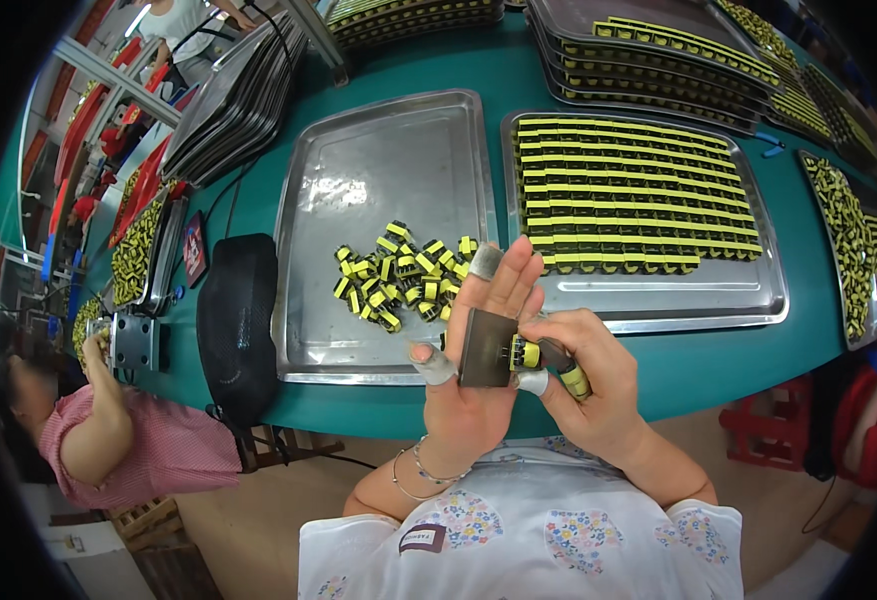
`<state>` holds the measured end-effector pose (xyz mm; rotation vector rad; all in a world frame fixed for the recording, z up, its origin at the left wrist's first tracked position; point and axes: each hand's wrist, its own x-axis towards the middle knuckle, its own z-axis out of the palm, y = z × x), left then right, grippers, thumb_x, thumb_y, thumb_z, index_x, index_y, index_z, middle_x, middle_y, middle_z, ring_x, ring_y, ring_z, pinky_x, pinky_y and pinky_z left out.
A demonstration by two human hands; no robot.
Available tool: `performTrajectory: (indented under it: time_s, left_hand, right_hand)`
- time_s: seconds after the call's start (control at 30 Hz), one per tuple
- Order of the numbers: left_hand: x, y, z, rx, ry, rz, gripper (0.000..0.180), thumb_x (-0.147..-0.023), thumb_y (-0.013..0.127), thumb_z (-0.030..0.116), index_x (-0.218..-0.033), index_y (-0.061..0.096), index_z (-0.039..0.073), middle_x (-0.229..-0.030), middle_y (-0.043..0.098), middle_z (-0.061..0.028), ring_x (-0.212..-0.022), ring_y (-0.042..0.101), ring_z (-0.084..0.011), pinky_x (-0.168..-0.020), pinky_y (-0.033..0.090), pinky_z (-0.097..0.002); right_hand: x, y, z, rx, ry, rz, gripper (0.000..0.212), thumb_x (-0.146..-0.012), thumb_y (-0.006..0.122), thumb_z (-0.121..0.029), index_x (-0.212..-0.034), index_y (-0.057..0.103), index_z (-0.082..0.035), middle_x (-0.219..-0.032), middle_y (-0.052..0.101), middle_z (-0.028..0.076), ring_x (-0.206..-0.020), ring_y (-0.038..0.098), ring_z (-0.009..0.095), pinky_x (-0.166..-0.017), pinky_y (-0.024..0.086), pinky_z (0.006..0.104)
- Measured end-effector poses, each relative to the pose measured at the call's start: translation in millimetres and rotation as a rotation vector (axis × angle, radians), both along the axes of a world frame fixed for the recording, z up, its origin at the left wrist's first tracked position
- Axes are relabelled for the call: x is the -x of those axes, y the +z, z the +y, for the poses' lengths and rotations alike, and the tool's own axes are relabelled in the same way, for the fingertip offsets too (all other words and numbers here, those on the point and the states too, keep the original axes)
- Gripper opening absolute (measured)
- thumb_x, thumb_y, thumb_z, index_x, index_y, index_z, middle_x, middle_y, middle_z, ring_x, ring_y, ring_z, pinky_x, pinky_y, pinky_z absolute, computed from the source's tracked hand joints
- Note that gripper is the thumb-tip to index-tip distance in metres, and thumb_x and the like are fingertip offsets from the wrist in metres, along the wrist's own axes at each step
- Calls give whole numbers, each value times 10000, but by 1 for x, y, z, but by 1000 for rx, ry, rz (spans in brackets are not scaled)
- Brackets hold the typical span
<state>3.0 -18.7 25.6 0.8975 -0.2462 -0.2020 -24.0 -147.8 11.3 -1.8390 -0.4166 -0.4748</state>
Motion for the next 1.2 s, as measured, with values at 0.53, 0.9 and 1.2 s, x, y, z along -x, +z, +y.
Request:
performTrajectory:
  time_s: [0.53, 0.9, 1.2]
  left_hand:
    - [2, -24, 6, -139, -197, -279, 1091, -742, 226, 892, -1531, 99, 149, -1561, 90, -230, -1453, 82, -370, -1159, 40, -513]
    - [6, -1, -2, -285, -148, -103, 1161, -716, 245, 902, -1522, 40, 93, -1557, 127, -212, -1442, 144, -360, -1166, 118, -490]
    - [7, -16, 20, -335, -409, -136, 710, -1000, 396, 447, -1499, 126, 21, -1485, 346, -200, -1283, 456, -286, -1066, 348, -385]
  right_hand:
    - [4, 9, -9, -77, 46, 87, 331, -639, 672, 60, -964, 639, 4, -903, 656, 111, -763, 634, 197, -659, 506, 290]
    - [2, 4, -13, 106, 2, -11, 358, -654, 737, -13, -1000, 645, -9, -916, 643, 103, -748, 612, 181, -625, 479, 280]
    - [3, -5, -20, 277, 53, -359, 307, -672, 692, 8, -978, 691, -25, -939, 569, 77, -699, 553, 215, -576, 451, 313]
